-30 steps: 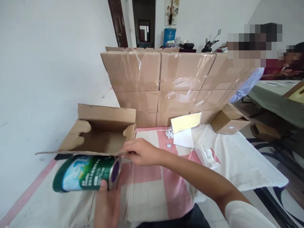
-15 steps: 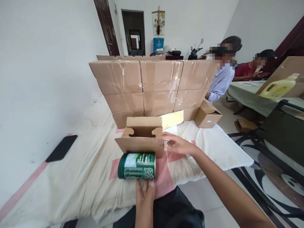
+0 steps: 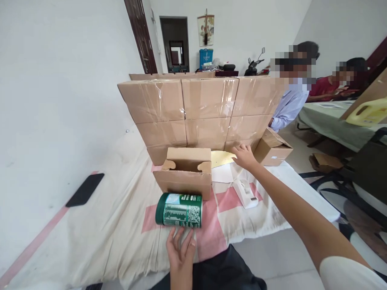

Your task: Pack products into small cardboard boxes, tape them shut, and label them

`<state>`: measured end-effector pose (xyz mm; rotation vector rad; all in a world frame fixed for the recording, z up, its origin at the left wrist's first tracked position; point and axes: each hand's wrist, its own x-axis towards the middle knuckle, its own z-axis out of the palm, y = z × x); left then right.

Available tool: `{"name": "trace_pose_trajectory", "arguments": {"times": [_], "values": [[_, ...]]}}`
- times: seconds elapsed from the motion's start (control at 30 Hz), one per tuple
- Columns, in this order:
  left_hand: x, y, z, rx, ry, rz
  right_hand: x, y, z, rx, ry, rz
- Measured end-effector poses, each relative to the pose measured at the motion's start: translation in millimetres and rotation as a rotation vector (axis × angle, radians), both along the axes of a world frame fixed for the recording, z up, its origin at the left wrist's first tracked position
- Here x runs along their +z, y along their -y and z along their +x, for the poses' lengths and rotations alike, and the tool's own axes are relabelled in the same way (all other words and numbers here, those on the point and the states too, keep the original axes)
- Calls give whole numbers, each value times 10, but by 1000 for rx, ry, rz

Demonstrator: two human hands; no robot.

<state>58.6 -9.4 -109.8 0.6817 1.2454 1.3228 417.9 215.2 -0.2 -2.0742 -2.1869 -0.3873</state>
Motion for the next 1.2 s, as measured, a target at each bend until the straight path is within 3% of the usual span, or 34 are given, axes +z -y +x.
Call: {"name": "trace_pose_trajectory", "arguments": {"times": [0.13,0.3,0.4,0.47,0.57,0.8,1.0,1.2], "values": [[-26,4,-62,4,-3,-18,-77,307,112,29,43,-60],[-43,-4,-143,48,-15,5,-234,958,458,-29,77,-124],[-39,-14,-145,56,1,21,-316,1153,654,-2,49,-214],[-35,-22,-133,70,17,24,-348,1115,740,64,-66,-292],[-47,-24,-113,107,41,24,-400,841,771,135,-261,-380],[-140,-11,-123,157,78,56,-722,113,546,111,-275,-319],[-137,42,-97,125,10,79,-956,48,443,-84,-226,-184],[-174,31,-113,131,55,49,-947,44,370,-238,-186,-79]]}}
